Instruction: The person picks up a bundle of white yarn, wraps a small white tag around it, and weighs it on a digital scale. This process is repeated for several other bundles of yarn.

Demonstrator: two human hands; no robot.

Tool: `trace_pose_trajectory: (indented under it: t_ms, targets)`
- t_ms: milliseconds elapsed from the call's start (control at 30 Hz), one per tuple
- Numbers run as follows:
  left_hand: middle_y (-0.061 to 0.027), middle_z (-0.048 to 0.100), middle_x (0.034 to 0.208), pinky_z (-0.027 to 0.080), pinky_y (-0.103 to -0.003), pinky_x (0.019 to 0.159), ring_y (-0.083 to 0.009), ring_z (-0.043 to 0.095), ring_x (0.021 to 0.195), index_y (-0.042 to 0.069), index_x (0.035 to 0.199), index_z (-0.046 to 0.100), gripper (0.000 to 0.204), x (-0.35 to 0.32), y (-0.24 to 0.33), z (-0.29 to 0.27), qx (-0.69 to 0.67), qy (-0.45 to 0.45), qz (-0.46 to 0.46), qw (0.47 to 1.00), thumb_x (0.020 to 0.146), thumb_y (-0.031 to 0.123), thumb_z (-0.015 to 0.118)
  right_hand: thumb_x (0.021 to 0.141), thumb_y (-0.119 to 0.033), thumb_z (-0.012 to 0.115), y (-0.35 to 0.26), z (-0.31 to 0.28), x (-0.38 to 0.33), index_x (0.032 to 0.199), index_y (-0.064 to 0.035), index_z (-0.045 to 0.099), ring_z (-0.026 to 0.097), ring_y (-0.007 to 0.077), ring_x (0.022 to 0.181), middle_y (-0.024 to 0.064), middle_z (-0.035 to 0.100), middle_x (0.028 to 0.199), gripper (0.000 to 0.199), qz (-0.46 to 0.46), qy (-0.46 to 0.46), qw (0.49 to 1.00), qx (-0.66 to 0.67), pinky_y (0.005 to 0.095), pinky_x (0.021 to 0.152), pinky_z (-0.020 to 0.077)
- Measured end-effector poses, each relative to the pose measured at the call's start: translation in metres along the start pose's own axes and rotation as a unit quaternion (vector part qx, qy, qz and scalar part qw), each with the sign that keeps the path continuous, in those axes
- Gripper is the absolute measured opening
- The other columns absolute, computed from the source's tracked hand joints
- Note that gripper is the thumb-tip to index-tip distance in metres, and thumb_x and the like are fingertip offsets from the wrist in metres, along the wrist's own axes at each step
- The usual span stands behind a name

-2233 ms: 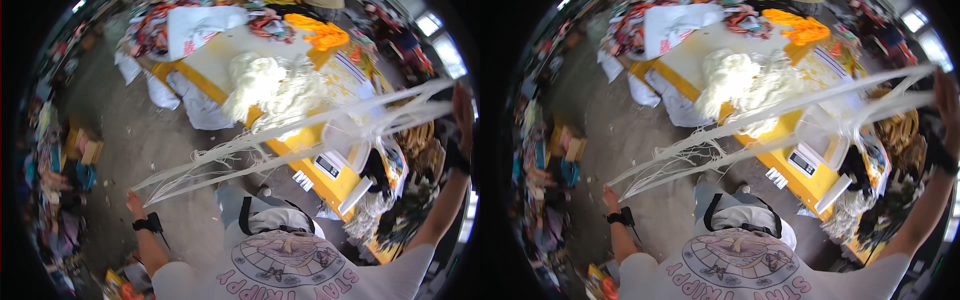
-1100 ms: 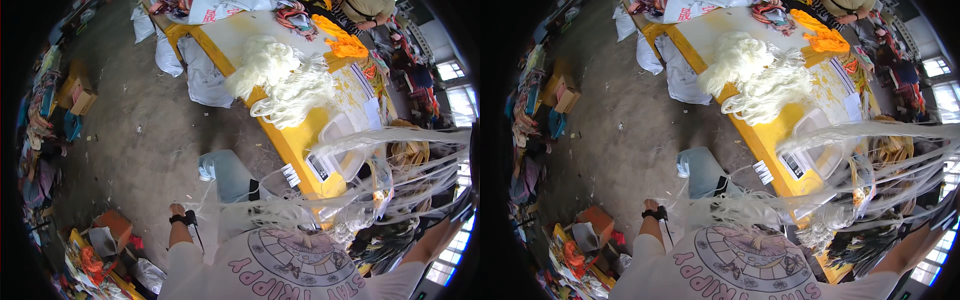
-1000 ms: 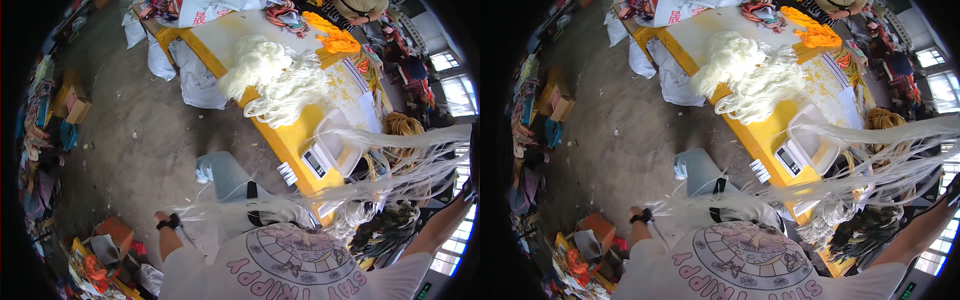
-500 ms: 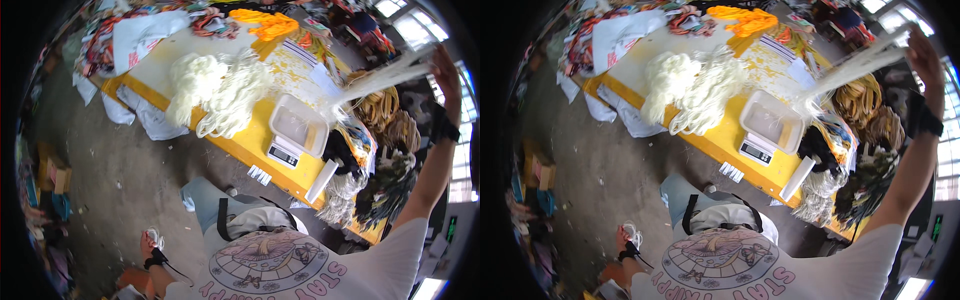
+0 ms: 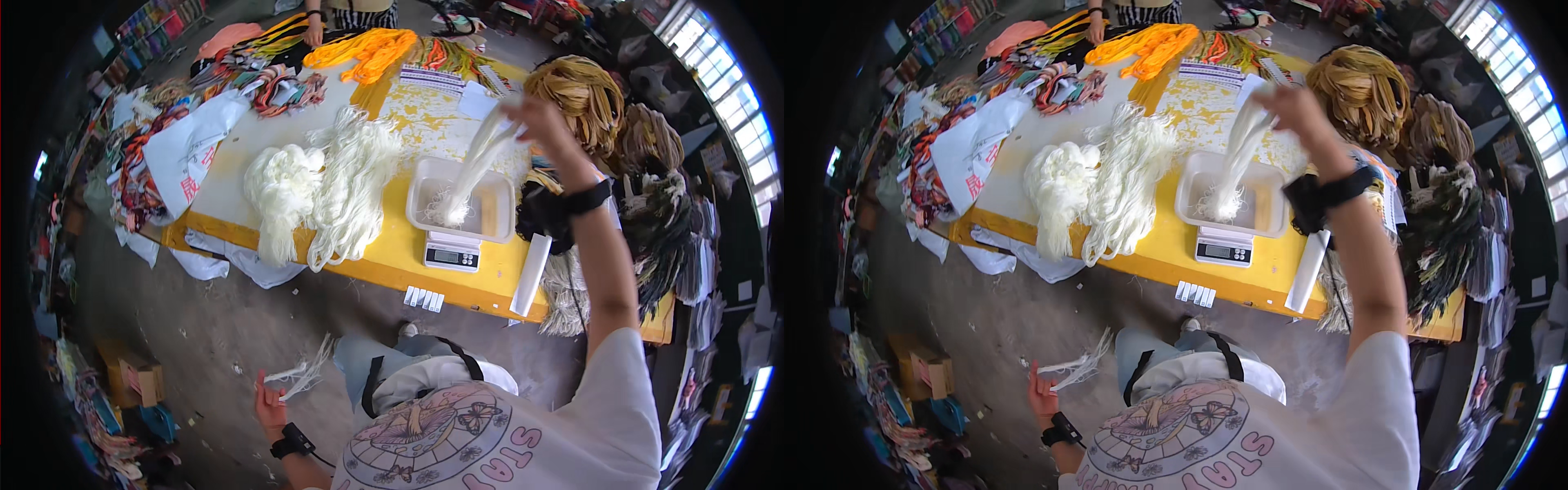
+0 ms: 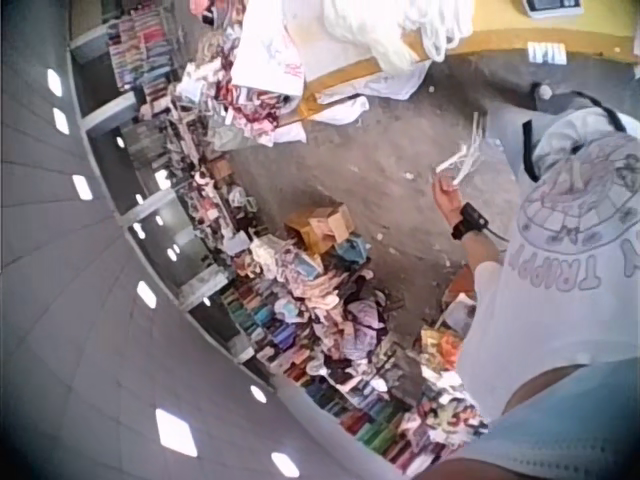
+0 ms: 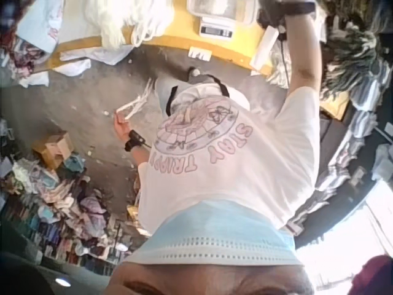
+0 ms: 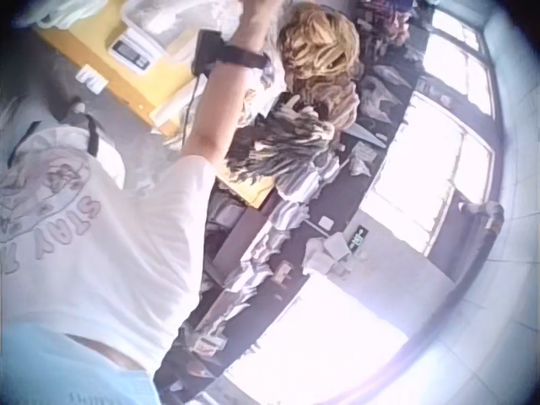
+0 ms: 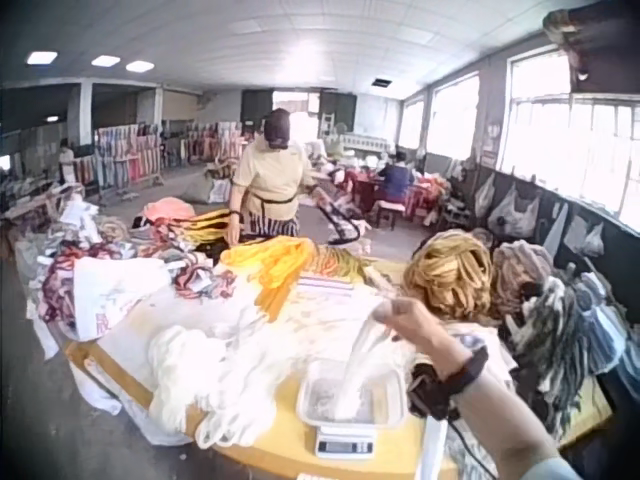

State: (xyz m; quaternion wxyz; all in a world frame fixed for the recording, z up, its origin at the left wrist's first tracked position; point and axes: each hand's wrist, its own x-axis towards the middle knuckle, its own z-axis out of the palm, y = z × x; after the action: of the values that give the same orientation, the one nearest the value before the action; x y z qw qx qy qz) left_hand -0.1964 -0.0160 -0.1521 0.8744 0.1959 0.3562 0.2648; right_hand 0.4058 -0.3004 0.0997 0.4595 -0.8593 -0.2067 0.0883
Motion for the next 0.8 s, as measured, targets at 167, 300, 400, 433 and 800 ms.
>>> trace_pose_trajectory:
  t_ms: [167, 300, 400, 433, 800]
  targets:
    - [0.0048, 0.029, 0.055, 0.044, -0.033, 0.077, -0.0070, 0.031, 0.048, 0.005, 0.113, 0.046, 0.031, 0.016, -0.006, 0.093, 0.041, -0.034, 0.018, 0.998, 0.090, 0.024, 0.036, 0.071, -0.029, 0.061, 0.184, 0.046, -0.040, 0.071, -0.0007, 0.058, 0.046, 0.0117, 0.051, 0.0018, 0.048, 0.055, 0.029, 0.118, 0.134, 0.981, -0.077, 0.0276, 0.046, 0.0359]
    - [0.0043, 0.034, 0.057, 0.041, -0.039, 0.084, -0.0081, 0.038, 0.056, 0.006, 0.106, 0.050, 0.028, 0.027, 0.006, 0.131, 0.036, -0.087, 0.038, 0.995, 0.090, 0.026, 0.037, 0.074, -0.023, 0.060, 0.243, 0.062, -0.091, 0.068, -0.0114, 0.053, 0.032, 0.0062, 0.042, -0.0060, 0.034, 0.051, 0.015, 0.343, 0.198, 0.859, 0.324, 0.0217, 0.037, 0.0241]
    - [0.0039, 0.035, 0.057, 0.038, -0.044, 0.087, -0.0090, 0.039, 0.058, 0.006, 0.097, 0.053, 0.027, 0.035, 0.009, 0.162, -0.006, -0.107, 0.007, 0.994, 0.090, 0.027, 0.038, 0.072, -0.023, 0.064, 0.291, 0.060, -0.122, 0.066, -0.0123, 0.051, 0.034, 0.0077, 0.040, -0.0043, 0.037, 0.050, 0.018, 0.418, 0.232, 0.770, 0.423, 0.0202, 0.038, 0.0269]
    - [0.0036, 0.035, 0.057, 0.037, -0.046, 0.088, -0.0094, 0.038, 0.059, 0.006, 0.094, 0.054, 0.027, 0.037, 0.010, 0.174, -0.035, -0.110, 0.000, 0.993, 0.089, 0.027, 0.039, 0.071, -0.026, 0.067, 0.302, 0.060, -0.132, 0.068, -0.0116, 0.052, 0.037, 0.0077, 0.042, -0.0030, 0.039, 0.052, 0.021, 0.428, 0.199, 0.750, 0.464, 0.0199, 0.040, 0.0297]
    - [0.0035, 0.030, 0.054, 0.040, -0.039, 0.085, -0.0080, 0.035, 0.054, 0.005, 0.088, 0.053, 0.029, 0.031, 0.000, 0.251, -0.052, -0.185, -0.039, 0.981, 0.090, 0.028, 0.035, 0.068, -0.057, 0.059, 0.323, 0.069, -0.178, 0.109, -0.0004, 0.039, 0.049, 0.0177, 0.083, 0.0089, 0.042, 0.099, 0.072, 0.415, 0.171, 0.660, 0.602, 0.0259, 0.058, 0.0436]
